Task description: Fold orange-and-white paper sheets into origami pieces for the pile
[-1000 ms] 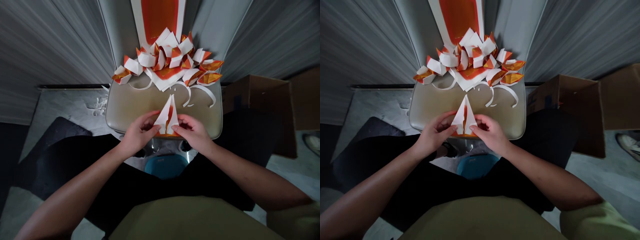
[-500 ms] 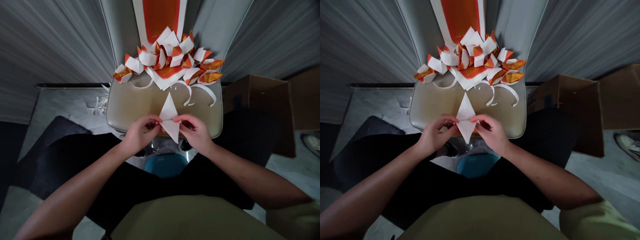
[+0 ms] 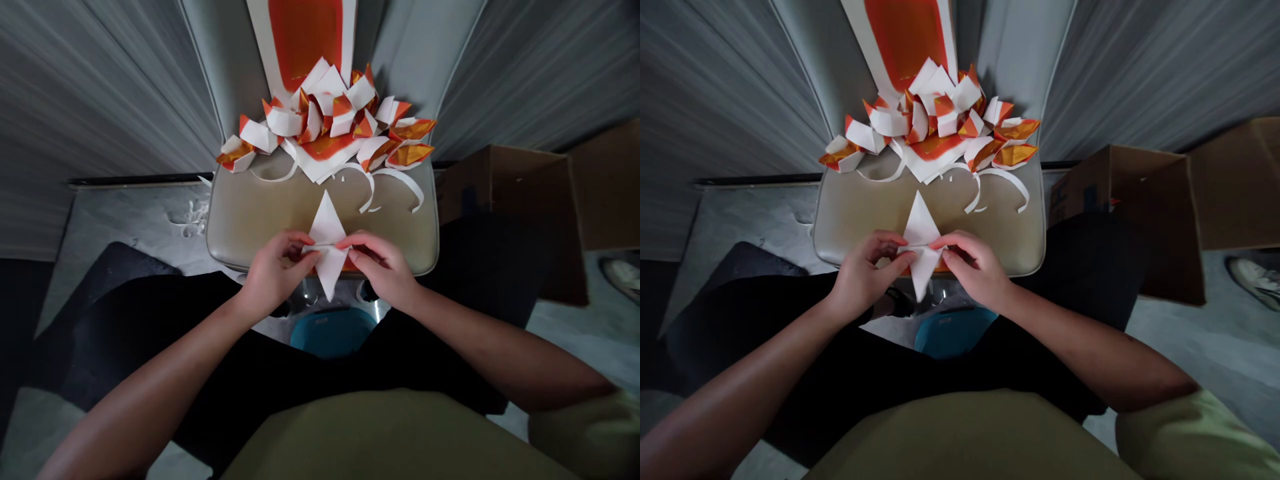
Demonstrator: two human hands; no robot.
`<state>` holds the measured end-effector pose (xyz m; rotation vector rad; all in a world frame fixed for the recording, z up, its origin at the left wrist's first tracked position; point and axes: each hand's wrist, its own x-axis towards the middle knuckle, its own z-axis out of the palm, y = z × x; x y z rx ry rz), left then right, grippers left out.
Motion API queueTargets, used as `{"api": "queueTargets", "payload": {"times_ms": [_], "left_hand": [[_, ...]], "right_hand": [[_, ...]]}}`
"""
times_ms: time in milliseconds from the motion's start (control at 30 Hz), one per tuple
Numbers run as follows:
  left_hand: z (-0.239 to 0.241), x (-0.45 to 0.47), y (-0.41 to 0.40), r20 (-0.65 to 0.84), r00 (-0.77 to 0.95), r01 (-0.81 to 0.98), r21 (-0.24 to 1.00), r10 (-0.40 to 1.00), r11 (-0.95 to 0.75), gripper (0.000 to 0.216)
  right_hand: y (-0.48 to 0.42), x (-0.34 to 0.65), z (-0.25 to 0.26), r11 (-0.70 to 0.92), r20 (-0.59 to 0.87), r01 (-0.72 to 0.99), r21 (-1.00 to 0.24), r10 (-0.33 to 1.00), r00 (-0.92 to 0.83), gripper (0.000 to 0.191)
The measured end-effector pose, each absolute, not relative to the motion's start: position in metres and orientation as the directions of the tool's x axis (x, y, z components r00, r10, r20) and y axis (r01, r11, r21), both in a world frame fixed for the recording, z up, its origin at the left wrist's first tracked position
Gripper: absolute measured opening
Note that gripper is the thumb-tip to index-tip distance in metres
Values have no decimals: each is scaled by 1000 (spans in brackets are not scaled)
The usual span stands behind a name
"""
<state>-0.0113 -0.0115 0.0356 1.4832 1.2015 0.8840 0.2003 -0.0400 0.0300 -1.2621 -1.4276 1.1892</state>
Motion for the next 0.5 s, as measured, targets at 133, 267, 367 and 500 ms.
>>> {"api": "queueTargets", "payload": {"times_ms": [133, 267, 367, 500], "left_hand": [[36, -11, -11, 43, 219, 228, 969, 975, -94, 38], [38, -11, -11, 73, 251, 313, 937, 965, -152, 41], [38, -10, -11, 53, 258, 332, 933, 965, -140, 48], [37, -10, -10, -100, 285, 236, 971, 953, 32, 58]], "right_hand": [[-38, 197, 32, -74, -76, 31, -997, 995, -68, 28], [-35, 194, 26, -161, -158, -75, -984, 987, -38, 49], [-32, 196, 22, -205, -202, -53, -977, 978, -52, 34], [-30, 198, 22, -221, -220, -11, -975, 974, -56, 27]]}}
